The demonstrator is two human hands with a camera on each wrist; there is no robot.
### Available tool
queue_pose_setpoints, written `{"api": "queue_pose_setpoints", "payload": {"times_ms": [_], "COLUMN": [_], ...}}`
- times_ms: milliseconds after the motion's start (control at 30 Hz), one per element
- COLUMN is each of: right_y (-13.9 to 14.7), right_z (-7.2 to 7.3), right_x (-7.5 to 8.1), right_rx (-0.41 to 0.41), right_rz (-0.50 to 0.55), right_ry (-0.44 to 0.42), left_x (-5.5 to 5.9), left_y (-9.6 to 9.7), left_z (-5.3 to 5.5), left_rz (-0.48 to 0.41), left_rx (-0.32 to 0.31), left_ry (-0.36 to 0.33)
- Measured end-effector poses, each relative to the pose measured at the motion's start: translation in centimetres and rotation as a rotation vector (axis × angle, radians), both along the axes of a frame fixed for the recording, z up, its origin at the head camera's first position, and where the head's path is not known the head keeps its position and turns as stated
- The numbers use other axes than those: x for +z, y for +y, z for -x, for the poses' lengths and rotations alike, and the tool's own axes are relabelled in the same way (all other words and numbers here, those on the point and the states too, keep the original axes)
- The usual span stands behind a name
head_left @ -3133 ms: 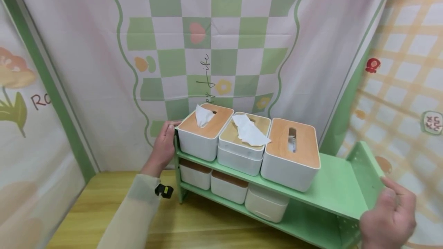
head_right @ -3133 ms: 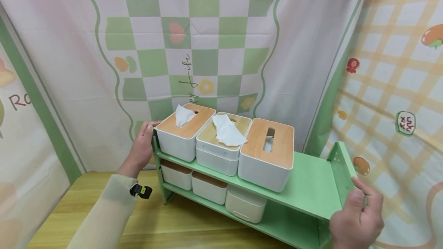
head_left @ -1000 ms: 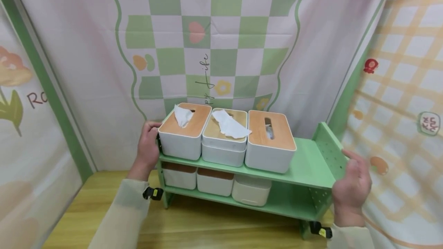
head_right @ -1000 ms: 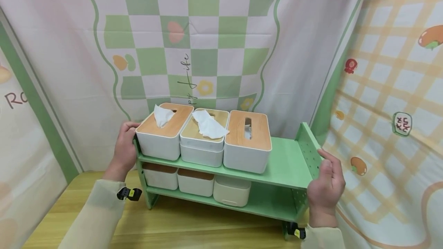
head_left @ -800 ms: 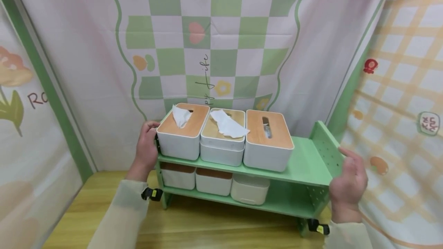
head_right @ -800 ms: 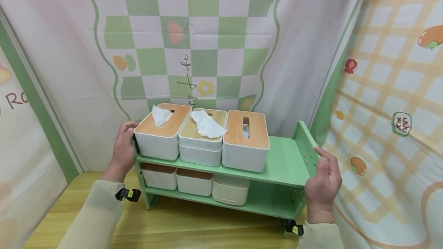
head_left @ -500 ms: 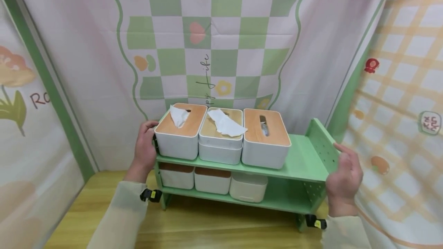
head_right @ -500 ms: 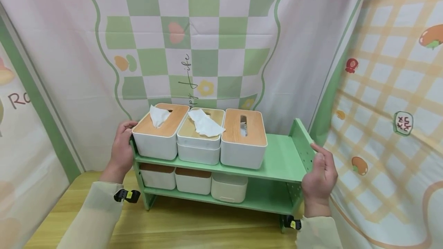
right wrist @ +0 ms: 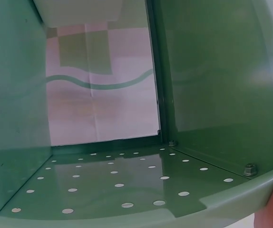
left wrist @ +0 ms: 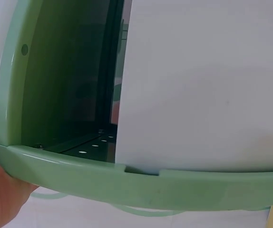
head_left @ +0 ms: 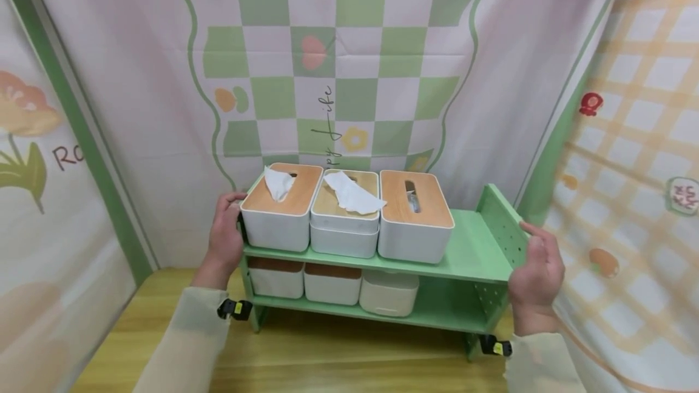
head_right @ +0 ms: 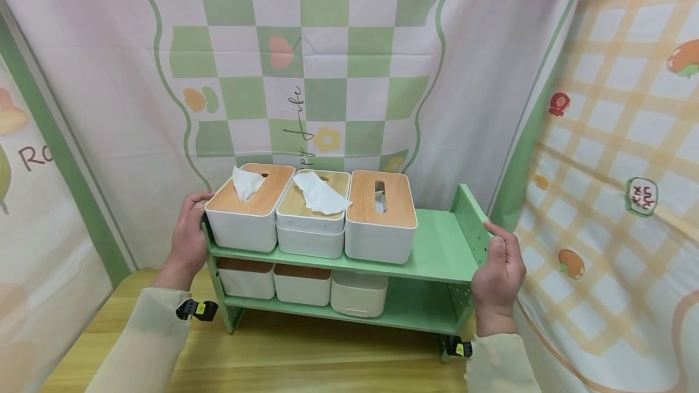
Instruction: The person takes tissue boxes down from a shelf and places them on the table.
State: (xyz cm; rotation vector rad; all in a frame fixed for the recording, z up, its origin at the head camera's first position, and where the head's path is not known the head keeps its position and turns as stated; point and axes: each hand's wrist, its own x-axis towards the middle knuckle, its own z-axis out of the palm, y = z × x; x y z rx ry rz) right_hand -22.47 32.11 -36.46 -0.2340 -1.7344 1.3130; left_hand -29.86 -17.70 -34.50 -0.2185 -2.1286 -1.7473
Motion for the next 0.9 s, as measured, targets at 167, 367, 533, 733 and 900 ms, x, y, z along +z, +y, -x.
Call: {"api": "queue_pose_setpoints", "payload": {"times_ms": [167,367,533,733,900], "right_y": [-0.2,-0.5,-0.7,-0.8,-1.1], "right_z": [0.4,0.8,1.5,2.0,2.4], "right_x": [0.3,0.4,0.1,0.1,0.3], "right_rx": [0.027,0.064,0.063,0.069,0.078], "right_rz": [0.010,0.034,0.018,0.001,0.003], "right_ry": [0.000,-0.037,-0.024,-0.009,-0.027], "left_x": [-0.1,-0.1,-0.3,-0.5,-0.4], "left_y": [-0.2,-0.5,-0.9,-1.3,-1.6], "left_z": [0.1,0.1,0.1,0.1,0.1], "left_rz": [-0.005,-0.009,-0.009,-0.017,0.000], "left_rx": [0.034,0.059,0.067,0.066,0.077], "left_ry": [0.010,0.017,0.021,0.039,0.049]}}
